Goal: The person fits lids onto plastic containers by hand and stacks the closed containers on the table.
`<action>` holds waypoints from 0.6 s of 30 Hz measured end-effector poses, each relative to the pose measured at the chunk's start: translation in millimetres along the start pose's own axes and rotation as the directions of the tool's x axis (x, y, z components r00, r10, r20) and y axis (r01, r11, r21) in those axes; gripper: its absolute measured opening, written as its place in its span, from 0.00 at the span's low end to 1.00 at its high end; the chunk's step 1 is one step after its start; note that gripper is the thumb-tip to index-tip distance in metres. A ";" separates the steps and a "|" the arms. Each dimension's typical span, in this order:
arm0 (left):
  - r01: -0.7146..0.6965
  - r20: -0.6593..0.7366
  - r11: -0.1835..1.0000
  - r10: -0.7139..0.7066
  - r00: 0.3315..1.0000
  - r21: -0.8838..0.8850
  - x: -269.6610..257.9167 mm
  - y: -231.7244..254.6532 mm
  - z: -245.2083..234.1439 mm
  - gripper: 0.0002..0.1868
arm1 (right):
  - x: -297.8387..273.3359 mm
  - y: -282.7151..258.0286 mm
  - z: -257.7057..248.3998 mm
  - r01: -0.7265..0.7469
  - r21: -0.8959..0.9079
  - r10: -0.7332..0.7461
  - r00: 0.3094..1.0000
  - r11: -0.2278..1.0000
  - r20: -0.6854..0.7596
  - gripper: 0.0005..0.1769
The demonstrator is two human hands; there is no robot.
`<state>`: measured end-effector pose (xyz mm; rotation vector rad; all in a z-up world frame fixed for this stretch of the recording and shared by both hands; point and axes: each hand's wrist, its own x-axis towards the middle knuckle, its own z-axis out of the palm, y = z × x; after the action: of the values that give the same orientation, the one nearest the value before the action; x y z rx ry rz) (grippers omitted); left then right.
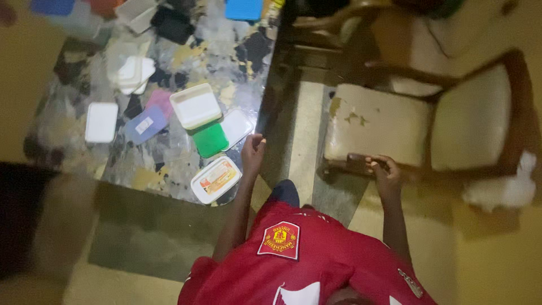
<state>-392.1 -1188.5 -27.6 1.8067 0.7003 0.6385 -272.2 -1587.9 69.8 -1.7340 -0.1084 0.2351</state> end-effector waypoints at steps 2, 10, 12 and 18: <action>-0.003 -0.070 1.000 0.003 0.998 0.003 5.1 -5.9 -1.4 0.12 | 37.9 -3.4 15.2 0.024 -0.005 -0.024 0.996 1.000 0.084 0.11; 0.223 -0.325 0.972 -0.235 0.916 -0.075 87.8 -44.1 -26.6 0.14 | 181.2 -10.3 103.3 0.085 -0.022 -0.073 0.941 0.996 0.329 0.12; 0.118 -0.441 0.981 -0.039 0.897 0.154 125.6 -53.9 -39.3 0.12 | 222.9 -13.4 119.5 0.084 -0.032 -0.069 0.941 0.996 0.332 0.12; 0.093 -0.540 0.994 -0.045 0.840 0.062 245.5 -37.9 -77.2 0.13 | 329.5 -37.2 165.2 0.090 -0.071 -0.063 0.944 0.993 0.324 0.12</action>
<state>-284.4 -952.0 -15.8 1.6735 1.1794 1.1037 15.0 -1355.0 48.3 -1.7593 -0.4298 0.4615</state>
